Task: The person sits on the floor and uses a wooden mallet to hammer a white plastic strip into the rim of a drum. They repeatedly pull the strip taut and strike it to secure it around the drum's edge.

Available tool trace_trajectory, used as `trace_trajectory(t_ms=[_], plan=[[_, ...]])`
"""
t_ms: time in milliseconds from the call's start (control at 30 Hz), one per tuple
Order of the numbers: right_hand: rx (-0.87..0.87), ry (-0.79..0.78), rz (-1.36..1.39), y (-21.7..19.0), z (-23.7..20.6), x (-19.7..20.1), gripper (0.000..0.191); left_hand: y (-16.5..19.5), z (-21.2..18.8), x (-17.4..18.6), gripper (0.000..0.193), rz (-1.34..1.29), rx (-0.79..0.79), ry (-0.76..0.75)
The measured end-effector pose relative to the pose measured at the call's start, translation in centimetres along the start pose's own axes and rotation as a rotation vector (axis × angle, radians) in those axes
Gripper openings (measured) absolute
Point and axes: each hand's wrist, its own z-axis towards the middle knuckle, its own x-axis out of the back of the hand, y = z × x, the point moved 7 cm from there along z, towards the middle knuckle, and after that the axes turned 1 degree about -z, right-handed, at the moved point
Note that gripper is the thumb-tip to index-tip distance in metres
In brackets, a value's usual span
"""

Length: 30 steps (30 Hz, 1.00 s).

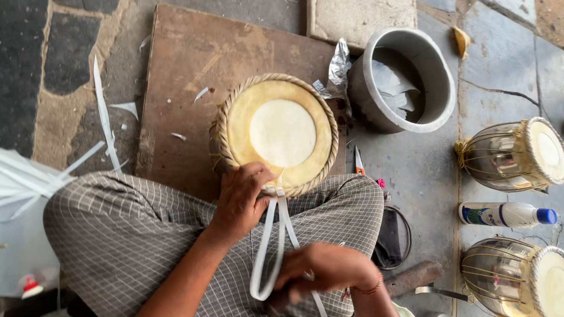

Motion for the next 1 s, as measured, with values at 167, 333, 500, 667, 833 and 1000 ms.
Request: trace_trajectory(t_ms=[167, 333, 500, 667, 833, 1000], plan=[[-0.290, 0.882, -0.305, 3.6, -2.9, 8.7, 0.023, 0.1, -0.3, -0.9, 0.044, 0.046, 0.016, -0.052], [-0.104, 0.951, -0.738, 1.8, 1.3, 10.0, 0.036, 0.2, -0.4, -0.8, 0.038, 0.049, -0.015, -0.018], [-0.126, 0.994, -0.686, 4.8, 1.1, 7.9, 0.021, -0.1, -0.5, -0.9, 0.035, 0.079, 0.004, -0.059], [-0.055, 1.123, -0.808, 7.0, 1.6, 8.3, 0.016, 0.1, -0.4, -1.5, 0.032, 0.101, 0.000, -0.087], [0.146, 1.628, -0.326, 6.2, -3.4, 17.0, 0.014, 0.5, -0.1, -1.3, 0.031, 0.089, -0.036, -0.076], [0.114, 1.390, 0.142, 5.3, -2.9, 18.7, 0.019, 0.6, -0.1, -0.8, 0.032, 0.048, -0.006, -0.054]])
